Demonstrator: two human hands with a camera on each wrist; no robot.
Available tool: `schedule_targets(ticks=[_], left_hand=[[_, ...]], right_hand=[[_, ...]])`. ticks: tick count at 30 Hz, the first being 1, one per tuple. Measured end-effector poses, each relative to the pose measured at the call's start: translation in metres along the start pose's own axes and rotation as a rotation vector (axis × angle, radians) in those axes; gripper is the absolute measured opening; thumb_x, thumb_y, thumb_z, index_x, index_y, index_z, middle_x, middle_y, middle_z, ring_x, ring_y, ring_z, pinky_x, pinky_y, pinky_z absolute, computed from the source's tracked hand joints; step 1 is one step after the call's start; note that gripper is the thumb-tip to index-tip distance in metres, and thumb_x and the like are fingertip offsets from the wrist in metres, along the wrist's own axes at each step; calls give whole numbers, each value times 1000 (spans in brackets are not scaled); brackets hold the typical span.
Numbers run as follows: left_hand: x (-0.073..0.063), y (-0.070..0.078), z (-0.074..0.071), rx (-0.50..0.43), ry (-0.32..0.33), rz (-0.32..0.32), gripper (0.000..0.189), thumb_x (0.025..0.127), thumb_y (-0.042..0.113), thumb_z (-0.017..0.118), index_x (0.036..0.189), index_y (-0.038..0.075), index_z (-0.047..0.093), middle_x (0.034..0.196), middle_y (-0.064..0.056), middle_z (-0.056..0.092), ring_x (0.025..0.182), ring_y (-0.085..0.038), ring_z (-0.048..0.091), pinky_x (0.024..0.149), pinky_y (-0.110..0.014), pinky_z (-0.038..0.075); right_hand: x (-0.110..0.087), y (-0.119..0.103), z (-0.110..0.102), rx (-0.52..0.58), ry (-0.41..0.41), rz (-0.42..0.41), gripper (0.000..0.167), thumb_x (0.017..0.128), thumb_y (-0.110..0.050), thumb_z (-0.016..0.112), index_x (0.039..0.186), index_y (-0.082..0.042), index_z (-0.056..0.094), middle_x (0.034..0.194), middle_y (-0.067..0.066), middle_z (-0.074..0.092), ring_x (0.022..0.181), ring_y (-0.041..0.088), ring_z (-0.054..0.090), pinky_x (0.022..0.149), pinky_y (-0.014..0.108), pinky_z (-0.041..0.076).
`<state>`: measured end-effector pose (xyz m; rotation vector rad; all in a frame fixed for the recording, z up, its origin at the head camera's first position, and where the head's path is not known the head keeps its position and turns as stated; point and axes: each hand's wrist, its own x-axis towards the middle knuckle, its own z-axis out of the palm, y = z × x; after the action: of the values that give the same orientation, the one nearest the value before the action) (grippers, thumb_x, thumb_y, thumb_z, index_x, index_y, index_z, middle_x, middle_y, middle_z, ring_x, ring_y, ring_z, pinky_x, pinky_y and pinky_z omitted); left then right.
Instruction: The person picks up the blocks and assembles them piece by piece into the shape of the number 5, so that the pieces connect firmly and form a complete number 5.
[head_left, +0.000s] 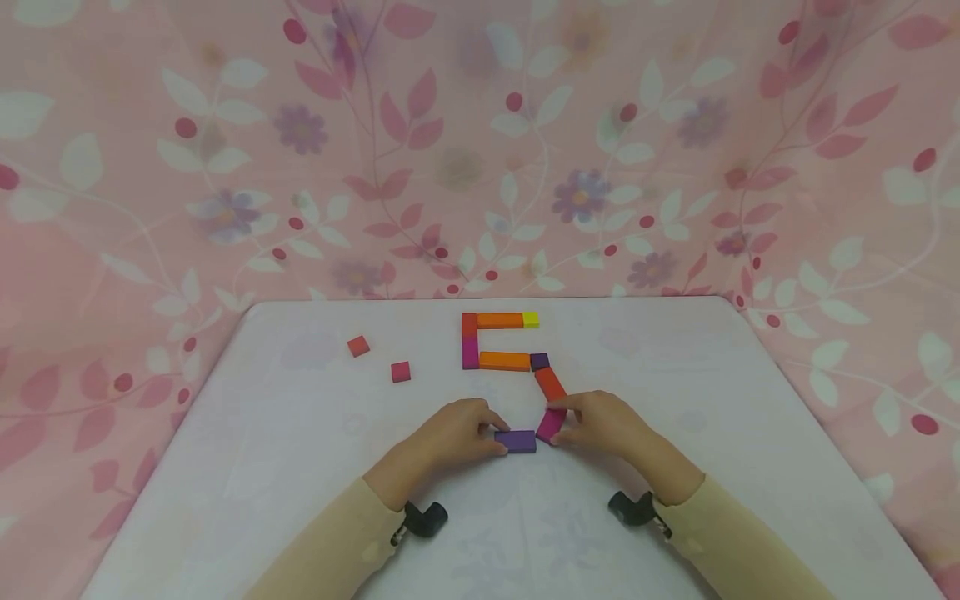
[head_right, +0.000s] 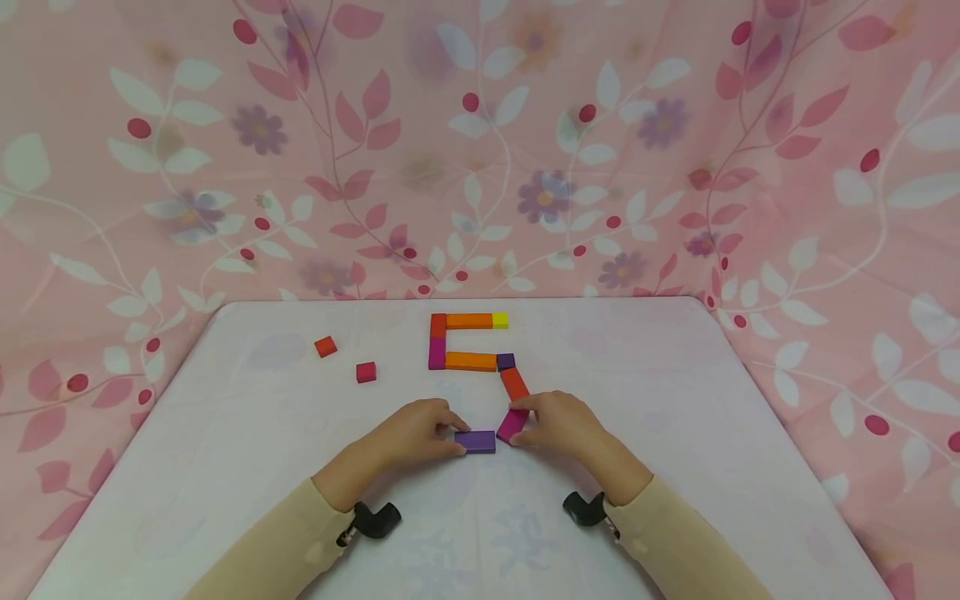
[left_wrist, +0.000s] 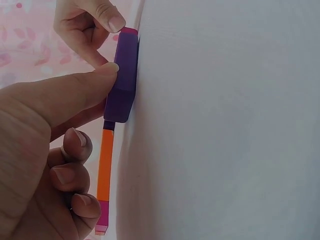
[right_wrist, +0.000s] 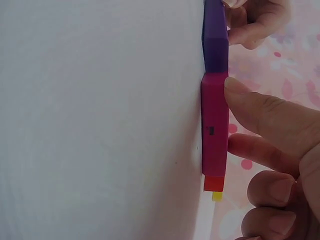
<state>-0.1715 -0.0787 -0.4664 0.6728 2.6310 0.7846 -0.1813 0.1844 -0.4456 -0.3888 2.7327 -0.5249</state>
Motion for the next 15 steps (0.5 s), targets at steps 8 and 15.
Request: schedule_targets(ticks=[8, 15], left_hand=[[-2, 3, -3, 15, -3, 0, 31, 85, 40, 79, 115, 29, 77, 85, 16, 58, 82, -8, 54, 74, -26, 48], [-1, 3, -4, 31, -5, 12, 30, 85, 39, 79, 114, 27, 77, 86, 15, 59, 82, -9, 54, 76, -27, 47]], right_hand=[[0, -1, 1, -21, 14, -17, 56, 77, -38, 87, 128, -24, 71, 87, -7, 61, 84, 16, 53, 74, 33, 48], [0, -4, 1, -33, 16, -9, 56, 77, -39, 87, 128, -24, 71, 87, -6, 61, 85, 17, 53, 75, 35, 48]])
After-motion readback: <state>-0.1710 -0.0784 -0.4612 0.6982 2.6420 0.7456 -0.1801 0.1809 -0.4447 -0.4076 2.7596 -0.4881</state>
